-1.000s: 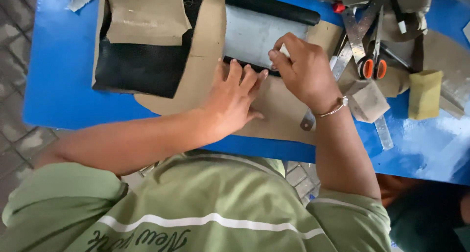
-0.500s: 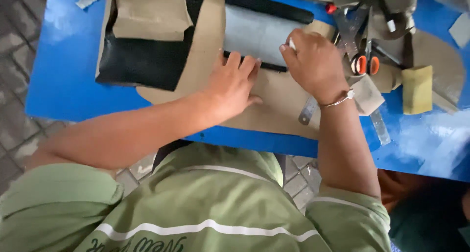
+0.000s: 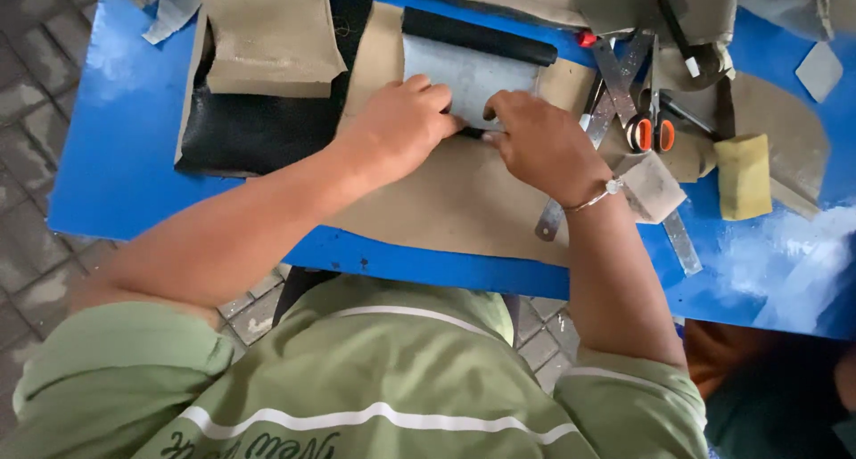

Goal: Applying glue to leather edges and folding them to assemble a component

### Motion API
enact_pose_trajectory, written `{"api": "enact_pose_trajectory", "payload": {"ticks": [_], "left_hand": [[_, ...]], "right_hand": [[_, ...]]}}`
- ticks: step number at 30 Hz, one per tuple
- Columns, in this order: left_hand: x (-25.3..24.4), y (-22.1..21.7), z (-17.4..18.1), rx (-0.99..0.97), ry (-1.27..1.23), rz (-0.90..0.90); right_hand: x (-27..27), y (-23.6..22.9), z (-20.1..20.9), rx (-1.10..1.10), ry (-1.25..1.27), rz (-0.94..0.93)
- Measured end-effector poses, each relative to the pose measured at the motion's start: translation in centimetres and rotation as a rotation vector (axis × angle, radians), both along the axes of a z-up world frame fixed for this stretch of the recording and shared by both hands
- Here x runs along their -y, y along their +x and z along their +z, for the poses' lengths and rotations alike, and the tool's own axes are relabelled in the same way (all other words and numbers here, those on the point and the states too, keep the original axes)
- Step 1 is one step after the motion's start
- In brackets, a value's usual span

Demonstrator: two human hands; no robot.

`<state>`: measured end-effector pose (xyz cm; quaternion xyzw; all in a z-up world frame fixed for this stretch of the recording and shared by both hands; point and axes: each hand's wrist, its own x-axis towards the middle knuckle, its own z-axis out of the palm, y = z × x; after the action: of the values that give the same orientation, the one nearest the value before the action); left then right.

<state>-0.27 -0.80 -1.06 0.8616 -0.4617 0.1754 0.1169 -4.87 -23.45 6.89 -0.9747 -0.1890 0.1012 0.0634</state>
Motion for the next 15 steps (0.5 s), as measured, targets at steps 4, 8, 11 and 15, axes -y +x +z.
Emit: {"api": "enact_pose_trajectory", "payload": {"ticks": [4,8,11,15], "left_hand": [[0.5,0.1,0.4,-0.096,0.114,0.037],[1.8,-1.2,-0.7,0.084,-0.01,0.113],[1.6,-1.2,-0.5,0.099,-0.036,0.129],[0.1,0.3,1.1,-0.008,0.034,-0.012]], "right_hand": [[0.1,0.1,-0.9,0.08,0.021,0.093],[1.0,0.5,-3.0,0.127,-0.064,0.042],[1.0,0.8,-3.3,0.142,-0.034,0.032],[1.3,0.7,-2.1,0.129,0.071,0.065]]}}
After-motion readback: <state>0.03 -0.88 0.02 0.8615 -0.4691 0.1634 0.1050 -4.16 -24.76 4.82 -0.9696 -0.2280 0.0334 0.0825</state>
